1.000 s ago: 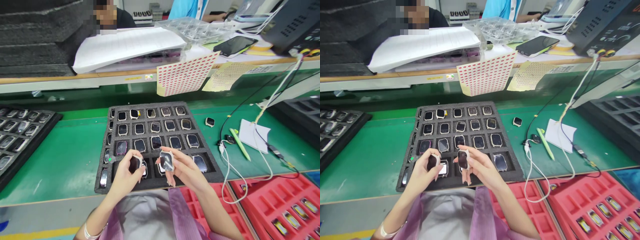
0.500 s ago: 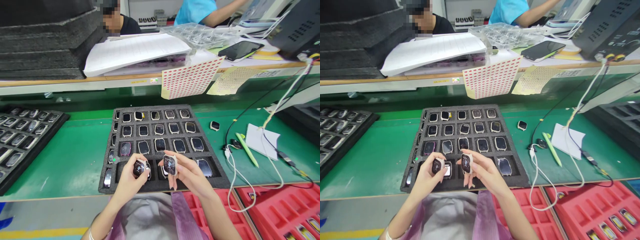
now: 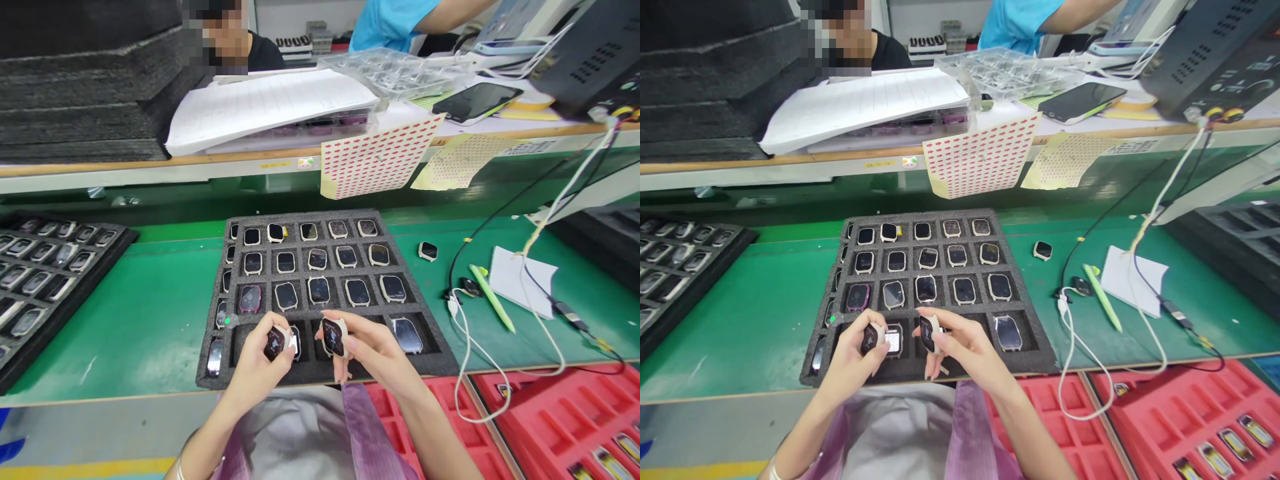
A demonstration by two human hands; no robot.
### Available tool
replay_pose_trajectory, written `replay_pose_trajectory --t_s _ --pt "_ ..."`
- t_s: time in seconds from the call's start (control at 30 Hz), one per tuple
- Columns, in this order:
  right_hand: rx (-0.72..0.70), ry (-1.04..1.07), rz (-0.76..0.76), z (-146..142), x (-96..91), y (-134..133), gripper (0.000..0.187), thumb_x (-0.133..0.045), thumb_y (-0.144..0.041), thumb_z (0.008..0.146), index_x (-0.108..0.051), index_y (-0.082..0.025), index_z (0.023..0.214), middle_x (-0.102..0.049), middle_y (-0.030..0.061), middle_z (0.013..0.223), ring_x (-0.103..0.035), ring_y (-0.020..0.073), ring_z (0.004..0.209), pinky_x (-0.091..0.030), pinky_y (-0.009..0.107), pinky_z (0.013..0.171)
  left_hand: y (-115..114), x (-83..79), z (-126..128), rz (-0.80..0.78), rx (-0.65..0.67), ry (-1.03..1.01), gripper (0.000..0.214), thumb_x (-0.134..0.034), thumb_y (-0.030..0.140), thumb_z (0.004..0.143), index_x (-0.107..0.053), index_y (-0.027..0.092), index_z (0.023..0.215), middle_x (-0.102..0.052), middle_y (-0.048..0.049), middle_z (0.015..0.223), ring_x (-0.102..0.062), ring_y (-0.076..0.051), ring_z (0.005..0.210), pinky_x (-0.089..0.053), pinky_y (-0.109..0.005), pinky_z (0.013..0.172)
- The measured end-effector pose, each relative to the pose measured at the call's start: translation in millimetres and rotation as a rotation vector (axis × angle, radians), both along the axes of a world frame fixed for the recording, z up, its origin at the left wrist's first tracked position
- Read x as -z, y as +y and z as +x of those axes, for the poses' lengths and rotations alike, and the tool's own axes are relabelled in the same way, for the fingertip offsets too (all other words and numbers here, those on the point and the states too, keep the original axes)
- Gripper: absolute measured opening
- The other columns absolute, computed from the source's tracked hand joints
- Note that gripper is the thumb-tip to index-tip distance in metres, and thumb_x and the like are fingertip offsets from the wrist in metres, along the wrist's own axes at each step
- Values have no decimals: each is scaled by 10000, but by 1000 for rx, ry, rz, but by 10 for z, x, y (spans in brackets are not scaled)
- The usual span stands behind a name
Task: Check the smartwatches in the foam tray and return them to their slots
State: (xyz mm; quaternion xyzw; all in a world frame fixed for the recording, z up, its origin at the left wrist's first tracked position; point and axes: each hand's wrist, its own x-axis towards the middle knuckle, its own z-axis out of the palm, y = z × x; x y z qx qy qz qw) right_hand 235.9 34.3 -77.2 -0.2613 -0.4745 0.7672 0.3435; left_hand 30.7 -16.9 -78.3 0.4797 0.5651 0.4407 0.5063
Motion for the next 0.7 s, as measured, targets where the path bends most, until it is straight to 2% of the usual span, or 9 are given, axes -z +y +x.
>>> replay_pose_trajectory --t_s 0.23,0.4,0.53,0.7 --pt "-16 16 46 18 40 -4 339 -562 -258 943 -544 -245 1281 -659 102 1079 -688 140 593 -537 211 530 -3 75 -6 2 -22 -8 145 -540 143 802 -457 220 892 -410 90 632 -378 -43 413 -315 -158 405" --pt "10 19 50 22 43 -4 357 -571 -245 936 -534 -242 1292 -656 103 1081 -683 143 594 -539 226 532 -3 80 -7 -22 -27 -67 134 -540 185 831 -436 228 905 -417 97 611 -369 -42 401 -290 -149 380" --pt "13 15 35 20 37 -4 347 -572 -242 936 -542 -244 1282 -657 100 1081 -673 132 577 -528 214 514 0 77 -11 15 -51 -7 136 -555 156 807 -453 220 872 -412 92 623 -387 -39 424 -310 -144 401" --pt "52 17 33 19 32 -9 353 -578 -279 932 -539 -240 1281 -653 99 1074 -662 132 580 -522 228 527 -4 52 -2 -17 -41 -78 142 -551 183 822 -439 229 897 -412 103 594 -373 -41 395 -290 -143 374"
